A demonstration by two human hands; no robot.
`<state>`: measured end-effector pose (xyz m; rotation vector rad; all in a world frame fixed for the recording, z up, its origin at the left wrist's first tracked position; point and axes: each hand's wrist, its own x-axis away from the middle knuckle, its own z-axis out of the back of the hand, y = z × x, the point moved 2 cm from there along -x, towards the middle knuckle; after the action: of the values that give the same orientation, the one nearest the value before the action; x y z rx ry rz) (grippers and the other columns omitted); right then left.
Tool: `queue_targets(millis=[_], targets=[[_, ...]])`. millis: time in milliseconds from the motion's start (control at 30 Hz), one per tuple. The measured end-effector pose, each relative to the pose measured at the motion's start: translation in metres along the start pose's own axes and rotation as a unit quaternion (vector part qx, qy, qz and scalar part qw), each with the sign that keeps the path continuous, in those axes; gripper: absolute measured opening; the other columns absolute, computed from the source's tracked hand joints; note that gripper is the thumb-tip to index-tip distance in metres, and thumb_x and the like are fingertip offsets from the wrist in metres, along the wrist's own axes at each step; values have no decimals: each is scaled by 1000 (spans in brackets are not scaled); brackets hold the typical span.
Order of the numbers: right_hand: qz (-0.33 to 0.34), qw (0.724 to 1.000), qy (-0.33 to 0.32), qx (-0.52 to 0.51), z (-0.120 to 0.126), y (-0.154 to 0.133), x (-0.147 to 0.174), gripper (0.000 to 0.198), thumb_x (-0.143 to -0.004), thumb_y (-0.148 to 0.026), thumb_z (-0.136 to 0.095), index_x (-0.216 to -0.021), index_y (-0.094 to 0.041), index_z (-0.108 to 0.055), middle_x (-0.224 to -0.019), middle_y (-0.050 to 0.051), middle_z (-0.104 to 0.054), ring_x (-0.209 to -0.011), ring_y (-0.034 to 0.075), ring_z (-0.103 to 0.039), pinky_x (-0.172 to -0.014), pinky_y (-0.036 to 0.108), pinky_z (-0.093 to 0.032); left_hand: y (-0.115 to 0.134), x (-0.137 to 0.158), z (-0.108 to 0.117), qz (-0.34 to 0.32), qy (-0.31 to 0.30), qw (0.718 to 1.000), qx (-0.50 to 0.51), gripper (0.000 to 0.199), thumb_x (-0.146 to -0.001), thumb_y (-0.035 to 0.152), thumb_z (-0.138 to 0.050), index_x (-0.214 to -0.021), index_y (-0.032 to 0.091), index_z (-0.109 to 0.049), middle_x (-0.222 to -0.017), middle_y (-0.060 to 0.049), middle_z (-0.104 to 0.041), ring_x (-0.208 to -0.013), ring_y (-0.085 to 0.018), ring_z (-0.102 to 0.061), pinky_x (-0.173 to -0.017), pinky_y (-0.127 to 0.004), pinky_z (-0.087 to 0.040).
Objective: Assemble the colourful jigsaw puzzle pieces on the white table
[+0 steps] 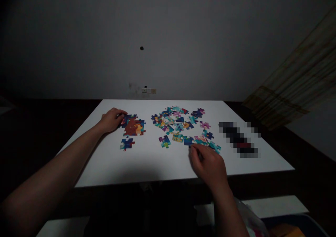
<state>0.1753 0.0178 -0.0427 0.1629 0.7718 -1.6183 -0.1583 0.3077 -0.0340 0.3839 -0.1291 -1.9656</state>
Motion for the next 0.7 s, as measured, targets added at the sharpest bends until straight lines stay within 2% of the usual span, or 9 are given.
queue_targets(millis=[300, 533, 700], targets=[[-10, 1000, 11, 20, -2, 3, 2, 20, -86, -34, -56, -96, -21, -67, -89, 4, -71, -76, 21, -67, -69, 32, -49, 0, 0, 0, -4, 0, 1000, 0, 34, -87, 40, -41, -110, 30, -65, -113, -9, -60, -108, -29, -54, -88, -48, -41], [-17, 999, 2, 28, 1, 0, 1, 20, -86, -35, -54, -91, -21, -68, -73, 2, -68, -62, 17, -62, -61, 28, -44, -2, -4, -1, -6, 2, 1000, 1, 35, -84, 46, -45, -108, 32, -66, -110, -8, -61, -105, -32, -55, -86, -50, -41], [-62, 997, 24, 49, 2, 1, 2, 22, -85, -39, -55, -88, -22, -68, -65, 0, -64, -56, 17, -60, -57, 27, -40, -1, -3, 0, -7, 3, 1000, 5, 35, -84, 45, -45, -108, 31, -66, -109, -9, -61, -104, -31, -55, -86, -49, -41]])
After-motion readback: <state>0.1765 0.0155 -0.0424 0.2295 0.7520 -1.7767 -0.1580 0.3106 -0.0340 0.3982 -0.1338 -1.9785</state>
